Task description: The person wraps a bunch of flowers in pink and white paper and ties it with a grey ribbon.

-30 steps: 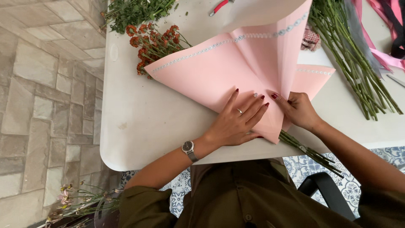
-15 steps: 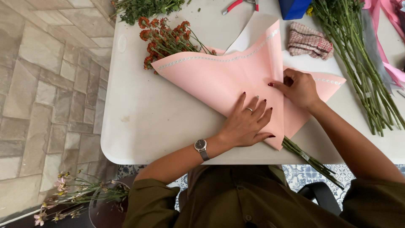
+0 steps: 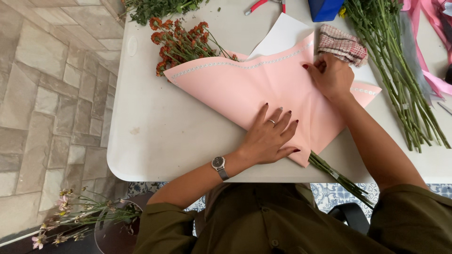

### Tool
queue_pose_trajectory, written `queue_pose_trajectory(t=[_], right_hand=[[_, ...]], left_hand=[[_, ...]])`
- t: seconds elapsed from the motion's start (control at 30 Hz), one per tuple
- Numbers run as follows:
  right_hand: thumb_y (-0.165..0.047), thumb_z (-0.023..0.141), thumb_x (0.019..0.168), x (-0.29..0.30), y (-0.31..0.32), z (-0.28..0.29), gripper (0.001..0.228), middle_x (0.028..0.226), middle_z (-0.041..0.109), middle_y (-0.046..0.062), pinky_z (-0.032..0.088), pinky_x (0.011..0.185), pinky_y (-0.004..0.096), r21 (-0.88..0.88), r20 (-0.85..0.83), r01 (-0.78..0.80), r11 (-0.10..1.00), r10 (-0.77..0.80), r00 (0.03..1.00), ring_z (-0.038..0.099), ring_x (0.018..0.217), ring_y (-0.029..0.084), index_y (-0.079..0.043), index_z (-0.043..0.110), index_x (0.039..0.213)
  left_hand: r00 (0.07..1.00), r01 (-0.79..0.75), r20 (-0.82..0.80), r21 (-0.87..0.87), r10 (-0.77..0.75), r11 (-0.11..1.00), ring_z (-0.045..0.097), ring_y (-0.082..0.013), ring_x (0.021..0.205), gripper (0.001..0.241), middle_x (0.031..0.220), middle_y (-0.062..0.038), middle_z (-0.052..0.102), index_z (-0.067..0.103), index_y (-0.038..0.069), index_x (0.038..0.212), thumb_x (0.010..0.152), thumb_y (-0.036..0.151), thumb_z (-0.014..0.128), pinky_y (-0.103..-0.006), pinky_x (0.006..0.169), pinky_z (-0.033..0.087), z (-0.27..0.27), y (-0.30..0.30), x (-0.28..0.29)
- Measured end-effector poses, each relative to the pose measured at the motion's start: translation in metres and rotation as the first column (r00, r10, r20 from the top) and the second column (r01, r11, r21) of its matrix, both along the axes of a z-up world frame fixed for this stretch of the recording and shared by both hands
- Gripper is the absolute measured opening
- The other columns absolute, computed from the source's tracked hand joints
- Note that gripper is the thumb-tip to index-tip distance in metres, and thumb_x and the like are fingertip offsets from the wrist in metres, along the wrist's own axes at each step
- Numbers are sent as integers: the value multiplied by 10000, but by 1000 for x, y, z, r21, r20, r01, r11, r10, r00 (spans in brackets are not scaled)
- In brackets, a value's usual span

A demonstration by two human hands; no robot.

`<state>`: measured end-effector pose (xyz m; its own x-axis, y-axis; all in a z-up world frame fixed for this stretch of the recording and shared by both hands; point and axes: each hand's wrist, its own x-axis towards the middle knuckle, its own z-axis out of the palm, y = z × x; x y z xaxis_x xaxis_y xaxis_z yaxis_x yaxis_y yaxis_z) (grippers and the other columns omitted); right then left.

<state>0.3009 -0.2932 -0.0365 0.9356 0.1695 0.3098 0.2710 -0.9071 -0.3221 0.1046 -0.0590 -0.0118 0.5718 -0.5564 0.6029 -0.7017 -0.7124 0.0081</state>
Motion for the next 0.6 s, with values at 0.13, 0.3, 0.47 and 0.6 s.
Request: queue_pose_trajectory(t=[0.13,0.3,0.47,0.6], right_hand=[[-528,804,958,26,-3,-12,301,768,683,-90,549,705,435,-32,58,64,997,-62,996,729,801,273,-270,649,974],[-502,866,953,51,7,-7,358,786,714,-81,459,536,445,42,70,123,992,-125,990,674,685,232,-223,643,942],[-514,921,928,73,10,-8,416,770,704,-85,448,499,432,76,94,164,984,-171,981,660,663,223,-210,637,948],[-488,902,900,83,12,-6,373,789,726,-80,450,554,473,127,9,249,960,-253,968,673,726,266,-233,631,925]], left_hand=[[1000,3,2,-4,-3,1000,631,-450,1213,638,1276,-236,647,653,82,1286,970,605,469,-726,1068,385,1,1,-1],[997,-57,-49,140,65,989,587,-376,1238,668,1355,-168,639,630,95,1325,978,646,481,-657,1087,392,25,4,-9],[997,-64,-43,134,70,989,589,-372,1237,666,1354,-168,642,633,93,1322,987,643,465,-659,1088,396,26,4,-8],[997,-61,-47,143,68,988,591,-370,1235,658,1359,-161,637,635,92,1311,1001,638,438,-642,1073,402,27,3,-8]])
